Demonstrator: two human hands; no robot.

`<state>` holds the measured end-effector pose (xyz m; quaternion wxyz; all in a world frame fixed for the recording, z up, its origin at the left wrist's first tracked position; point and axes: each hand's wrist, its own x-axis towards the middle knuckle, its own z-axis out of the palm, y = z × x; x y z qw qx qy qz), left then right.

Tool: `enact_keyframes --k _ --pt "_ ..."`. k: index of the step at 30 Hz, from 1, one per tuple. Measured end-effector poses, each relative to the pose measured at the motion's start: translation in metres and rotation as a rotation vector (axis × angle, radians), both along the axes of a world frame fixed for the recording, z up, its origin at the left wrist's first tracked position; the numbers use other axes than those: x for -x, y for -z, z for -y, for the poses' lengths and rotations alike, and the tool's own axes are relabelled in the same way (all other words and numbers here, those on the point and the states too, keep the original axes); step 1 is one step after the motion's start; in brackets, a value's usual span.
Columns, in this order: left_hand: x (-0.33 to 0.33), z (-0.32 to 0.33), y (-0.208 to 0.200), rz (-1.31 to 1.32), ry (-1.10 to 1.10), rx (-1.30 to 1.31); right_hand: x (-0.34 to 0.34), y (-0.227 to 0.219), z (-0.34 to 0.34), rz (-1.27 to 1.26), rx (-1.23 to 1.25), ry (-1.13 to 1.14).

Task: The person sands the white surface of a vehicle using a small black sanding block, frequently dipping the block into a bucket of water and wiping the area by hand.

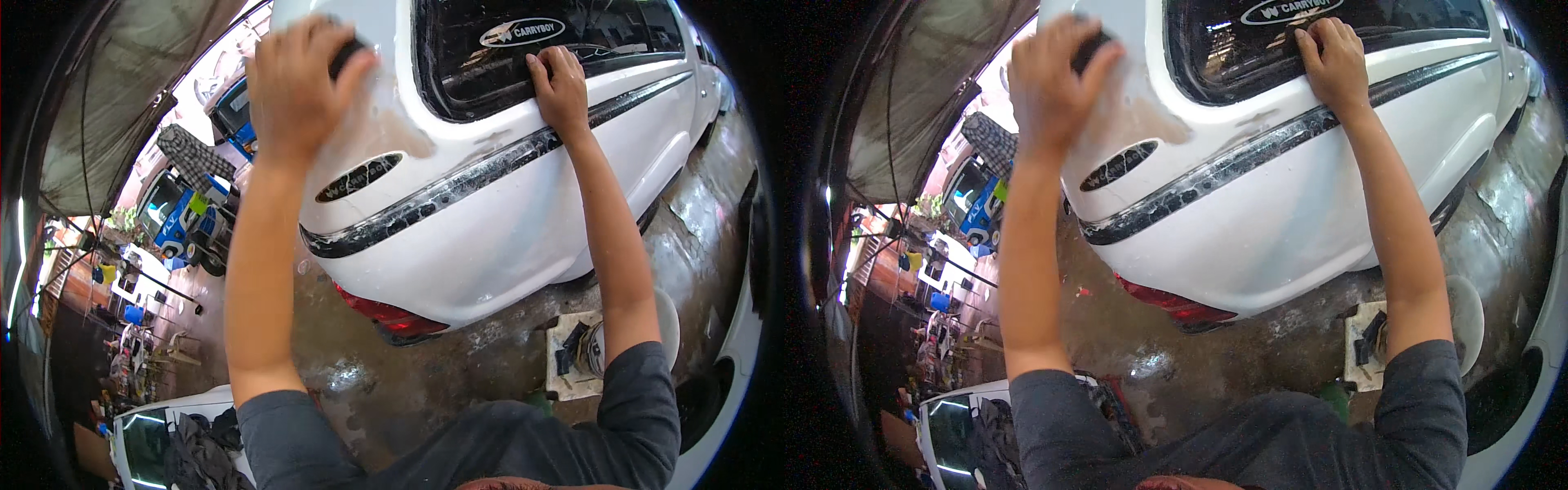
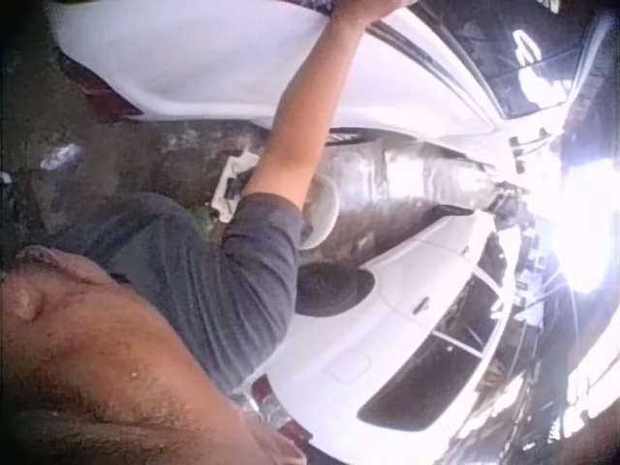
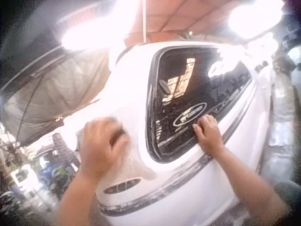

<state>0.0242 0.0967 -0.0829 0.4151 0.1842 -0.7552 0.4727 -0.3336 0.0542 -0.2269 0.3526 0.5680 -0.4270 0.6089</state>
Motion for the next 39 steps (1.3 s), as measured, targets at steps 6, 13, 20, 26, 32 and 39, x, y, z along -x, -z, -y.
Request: enact_keyframes --k 6,13,20,26,32,39 --pt "0.027 0.014 -0.004 -0.014 -0.036 0.053 0.014 0.007 -0.004 -0.02 0.011 -0.004" --pt "-0.012 -0.017 0.02 0.04 -0.028 -0.02 0.007 -0.002 -0.01 0.016 0.012 -0.013" --pt "0.031 -0.021 -0.048 -0.251 0.084 -0.013 0.02 0.006 -0.008 0.03 -0.061 -0.062" --pt "0.074 -0.144 0.077 -0.643 0.625 -0.568 -0.013 0.007 -0.081 0.234 -0.109 -0.609" --pt "0.133 -0.174 0.234 -1.108 1.098 -1.265 -0.068 0.096 -0.246 0.585 -0.942 -1.247" --pt "0.164 -0.212 0.354 -1.152 0.703 -1.895 0.021 0.225 -0.292 1.248 -1.362 -1.278"
